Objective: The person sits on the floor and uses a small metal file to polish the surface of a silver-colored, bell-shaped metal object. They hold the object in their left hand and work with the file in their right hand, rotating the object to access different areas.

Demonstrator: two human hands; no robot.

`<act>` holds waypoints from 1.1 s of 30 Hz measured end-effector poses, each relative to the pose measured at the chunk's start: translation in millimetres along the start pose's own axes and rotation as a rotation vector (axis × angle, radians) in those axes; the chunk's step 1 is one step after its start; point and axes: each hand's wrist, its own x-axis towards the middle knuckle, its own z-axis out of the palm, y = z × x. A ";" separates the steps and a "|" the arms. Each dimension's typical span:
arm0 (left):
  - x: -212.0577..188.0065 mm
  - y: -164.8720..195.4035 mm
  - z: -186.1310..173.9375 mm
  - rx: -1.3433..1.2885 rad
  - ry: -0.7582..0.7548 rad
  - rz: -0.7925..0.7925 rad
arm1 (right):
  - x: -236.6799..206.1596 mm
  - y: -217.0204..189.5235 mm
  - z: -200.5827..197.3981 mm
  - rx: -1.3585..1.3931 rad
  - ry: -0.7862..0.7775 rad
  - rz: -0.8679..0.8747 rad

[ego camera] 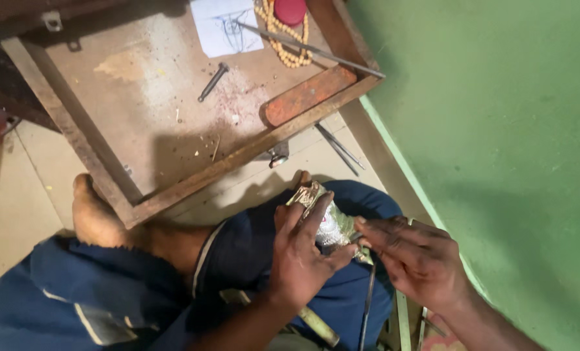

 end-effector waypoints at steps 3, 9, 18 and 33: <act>0.2 0.5 0.3 0.000 -0.024 -0.042 | 5.5 1.5 -4.1 -0.034 -0.051 -0.064; -0.1 -1.0 -0.6 0.004 -0.011 -0.016 | 12.0 1.3 -7.5 -0.126 -0.168 -0.156; -0.7 -6.2 0.0 0.009 0.033 0.061 | 16.6 1.3 -7.3 -0.169 -0.240 -0.217; 1.1 -5.1 -0.7 0.010 0.008 -0.006 | 15.2 6.5 -1.2 0.004 -0.068 -0.091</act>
